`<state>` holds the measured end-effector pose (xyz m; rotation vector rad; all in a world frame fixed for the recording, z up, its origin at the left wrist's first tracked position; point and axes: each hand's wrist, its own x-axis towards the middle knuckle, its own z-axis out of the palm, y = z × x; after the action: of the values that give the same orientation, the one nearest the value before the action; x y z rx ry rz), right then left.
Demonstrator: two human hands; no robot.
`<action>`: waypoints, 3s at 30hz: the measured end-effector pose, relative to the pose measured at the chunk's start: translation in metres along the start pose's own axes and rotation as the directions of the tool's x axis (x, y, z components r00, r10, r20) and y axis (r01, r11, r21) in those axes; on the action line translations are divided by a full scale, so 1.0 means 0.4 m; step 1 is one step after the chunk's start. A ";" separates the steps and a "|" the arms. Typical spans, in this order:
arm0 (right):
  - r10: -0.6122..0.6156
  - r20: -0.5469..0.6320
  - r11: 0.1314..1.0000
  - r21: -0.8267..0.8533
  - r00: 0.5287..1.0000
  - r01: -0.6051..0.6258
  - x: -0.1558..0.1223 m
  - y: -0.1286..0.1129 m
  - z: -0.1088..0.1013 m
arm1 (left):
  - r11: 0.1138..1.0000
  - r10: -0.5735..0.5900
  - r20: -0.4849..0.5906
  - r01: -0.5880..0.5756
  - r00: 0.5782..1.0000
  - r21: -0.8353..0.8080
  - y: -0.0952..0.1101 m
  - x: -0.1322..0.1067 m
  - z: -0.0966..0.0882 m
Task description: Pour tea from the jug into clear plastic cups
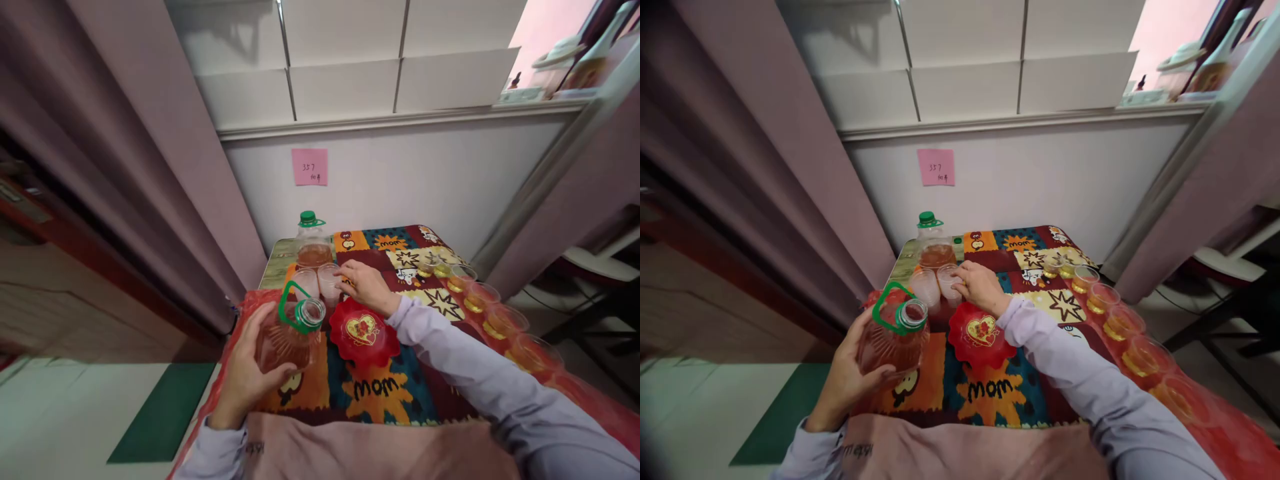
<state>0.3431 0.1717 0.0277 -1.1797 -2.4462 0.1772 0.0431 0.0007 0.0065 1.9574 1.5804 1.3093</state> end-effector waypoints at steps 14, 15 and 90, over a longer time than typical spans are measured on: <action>0.060 0.114 0.997 -0.061 0.992 -0.054 0.073 -0.012 0.054 | 0.993 0.019 -0.008 -0.020 1.000 -0.118 -0.013 0.015 0.001; 0.063 0.093 0.997 -0.051 0.994 -0.058 0.076 -0.009 0.056 | 0.992 0.021 -0.010 -0.022 1.000 -0.121 -0.016 0.016 0.001; 0.239 0.015 -0.169 0.985 0.971 0.026 -0.215 -0.302 0.283 | 0.997 0.033 0.134 -0.042 0.990 0.063 0.061 0.050 0.040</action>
<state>0.2562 0.0363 -0.0667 -0.4565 -1.0987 1.6478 0.0702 0.0148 0.0245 2.0769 1.5488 1.1284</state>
